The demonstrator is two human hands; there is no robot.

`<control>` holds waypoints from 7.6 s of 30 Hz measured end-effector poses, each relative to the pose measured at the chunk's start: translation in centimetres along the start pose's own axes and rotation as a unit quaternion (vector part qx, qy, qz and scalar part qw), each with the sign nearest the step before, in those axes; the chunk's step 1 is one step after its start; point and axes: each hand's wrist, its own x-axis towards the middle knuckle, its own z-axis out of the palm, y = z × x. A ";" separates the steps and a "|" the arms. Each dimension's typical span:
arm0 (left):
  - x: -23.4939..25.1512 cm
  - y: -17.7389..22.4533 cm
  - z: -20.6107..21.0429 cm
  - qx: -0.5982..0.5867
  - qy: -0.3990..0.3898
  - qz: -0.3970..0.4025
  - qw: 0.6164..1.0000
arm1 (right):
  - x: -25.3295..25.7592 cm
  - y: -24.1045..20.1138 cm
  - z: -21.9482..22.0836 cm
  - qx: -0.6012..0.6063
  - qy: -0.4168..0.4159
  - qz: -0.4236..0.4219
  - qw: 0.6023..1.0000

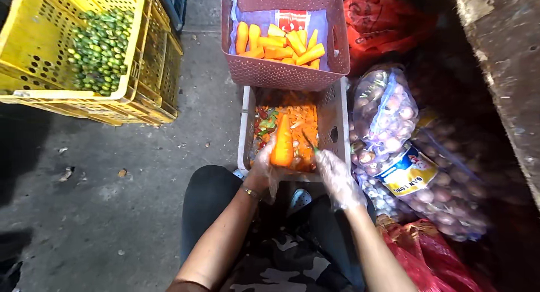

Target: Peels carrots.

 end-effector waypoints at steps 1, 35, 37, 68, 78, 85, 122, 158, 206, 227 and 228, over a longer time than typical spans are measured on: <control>0.1 0.1 0.1 -0.009 0.024 -0.006 1.000 | -1.2 -0.1 0.7 -0.030 0.005 -0.035 0.999; -0.1 -0.7 -0.6 0.244 0.084 0.109 0.960 | 4.0 -3.1 1.0 -0.224 -0.099 0.074 0.967; 0.0 -0.8 -0.6 0.213 0.048 0.092 0.971 | 6.4 -1.0 0.3 -0.201 -0.064 0.119 0.970; -0.1 -0.5 -0.1 0.327 0.050 0.154 0.931 | 1.1 -2.3 -0.6 -0.156 -0.085 0.000 0.984; 0.4 -0.7 -0.1 0.359 0.098 0.122 0.920 | 3.5 -3.0 0.7 -0.240 -0.102 0.087 0.961; 0.1 -0.3 -0.7 0.255 0.003 0.121 0.959 | 6.8 2.0 -0.7 -0.063 0.004 0.118 0.991; 0.7 -0.4 0.3 0.428 0.116 0.200 0.874 | 4.1 -4.3 0.3 -0.229 -0.100 0.065 0.966; 0.9 -1.8 2.2 0.031 0.113 0.103 0.988 | 3.0 0.4 1.5 -0.110 -0.042 0.162 0.980; 0.9 -0.8 1.5 0.009 0.015 0.057 0.998 | 0.7 0.0 -0.4 -0.035 -0.003 0.054 0.998; 1.4 -0.4 1.1 -0.054 0.120 0.046 0.990 | 0.3 -3.9 3.7 -0.210 -0.051 0.023 0.976; 1.5 -0.7 1.1 -0.048 0.124 0.062 0.989 | 0.8 -4.0 3.6 -0.205 -0.066 0.054 0.975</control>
